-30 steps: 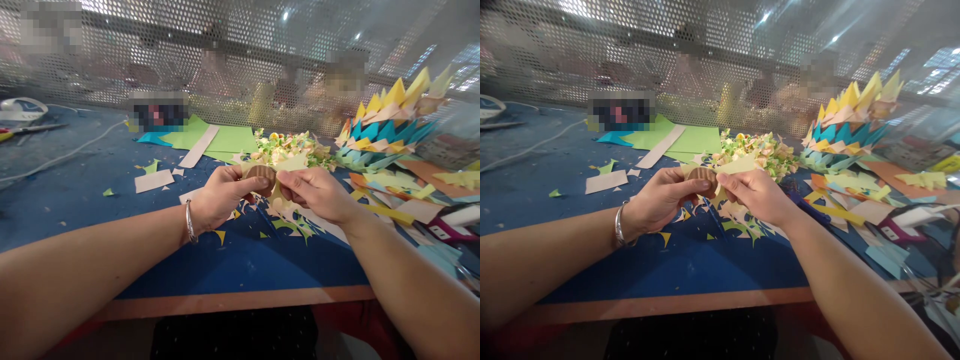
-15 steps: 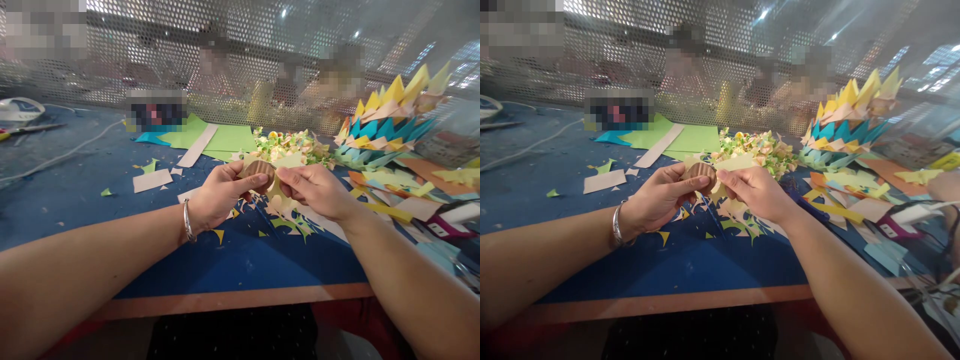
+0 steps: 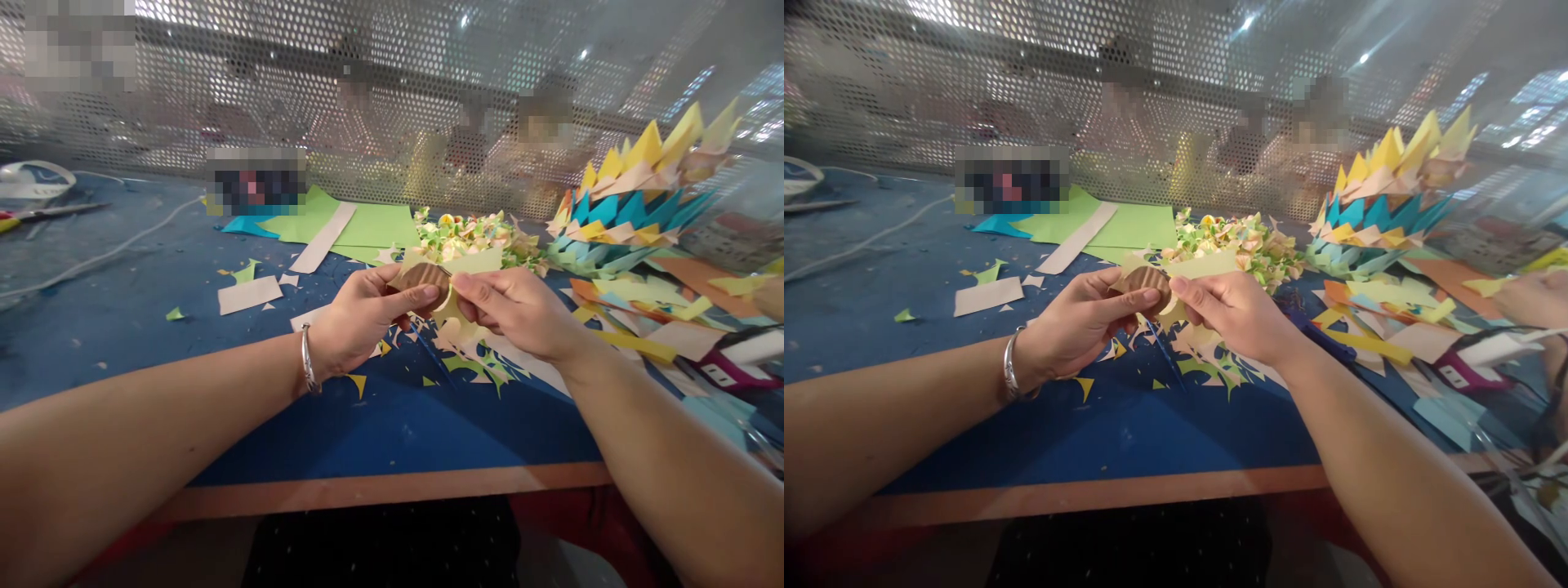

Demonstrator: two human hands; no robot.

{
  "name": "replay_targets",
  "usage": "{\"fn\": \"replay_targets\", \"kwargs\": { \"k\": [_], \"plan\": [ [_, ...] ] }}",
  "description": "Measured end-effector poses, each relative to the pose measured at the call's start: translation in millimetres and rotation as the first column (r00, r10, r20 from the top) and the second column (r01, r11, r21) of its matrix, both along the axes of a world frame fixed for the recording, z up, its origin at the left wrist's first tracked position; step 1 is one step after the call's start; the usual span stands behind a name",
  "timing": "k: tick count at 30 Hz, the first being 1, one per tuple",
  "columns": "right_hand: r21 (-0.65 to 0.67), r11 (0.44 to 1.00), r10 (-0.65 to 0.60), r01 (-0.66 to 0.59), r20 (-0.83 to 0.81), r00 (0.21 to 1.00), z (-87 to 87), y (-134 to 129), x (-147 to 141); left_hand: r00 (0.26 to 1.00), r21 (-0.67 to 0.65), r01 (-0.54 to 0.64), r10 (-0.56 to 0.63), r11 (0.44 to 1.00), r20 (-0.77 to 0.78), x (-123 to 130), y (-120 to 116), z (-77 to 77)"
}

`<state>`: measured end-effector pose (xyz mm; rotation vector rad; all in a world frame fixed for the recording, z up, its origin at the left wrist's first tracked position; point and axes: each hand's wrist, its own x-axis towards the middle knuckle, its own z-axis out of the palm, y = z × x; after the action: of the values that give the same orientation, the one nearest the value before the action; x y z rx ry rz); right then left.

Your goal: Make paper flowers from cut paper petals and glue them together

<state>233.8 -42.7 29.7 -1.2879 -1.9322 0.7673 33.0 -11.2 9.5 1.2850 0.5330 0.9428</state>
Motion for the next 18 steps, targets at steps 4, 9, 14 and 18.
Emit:
{"fn": "replay_targets", "kwargs": {
  "k": [4,9,14,18],
  "plan": [
    [0.019,1.000,-0.004,0.003,0.015,1.000,-0.4,0.5,0.3,0.999,0.056,0.020,-0.018,0.998,-0.037,0.2,2.5,-0.9],
    [0.019,0.999,-0.030,0.029,0.033,0.999,-0.5,0.3,0.7,0.999,0.078,0.021,-0.018,0.997,-0.047,0.5,4.6,-2.3],
    [0.011,1.000,-0.005,0.005,0.024,1.000,-1.4,1.8,1.8,0.998,0.099,0.059,-0.056,0.993,-0.038,-0.3,4.3,-3.4],
    [0.010,1.000,0.008,-0.009,0.049,0.999,-1.2,1.8,1.0,0.991,0.118,0.119,-0.110,0.986,-0.077,-1.8,3.1,-2.1]
  ]
}}
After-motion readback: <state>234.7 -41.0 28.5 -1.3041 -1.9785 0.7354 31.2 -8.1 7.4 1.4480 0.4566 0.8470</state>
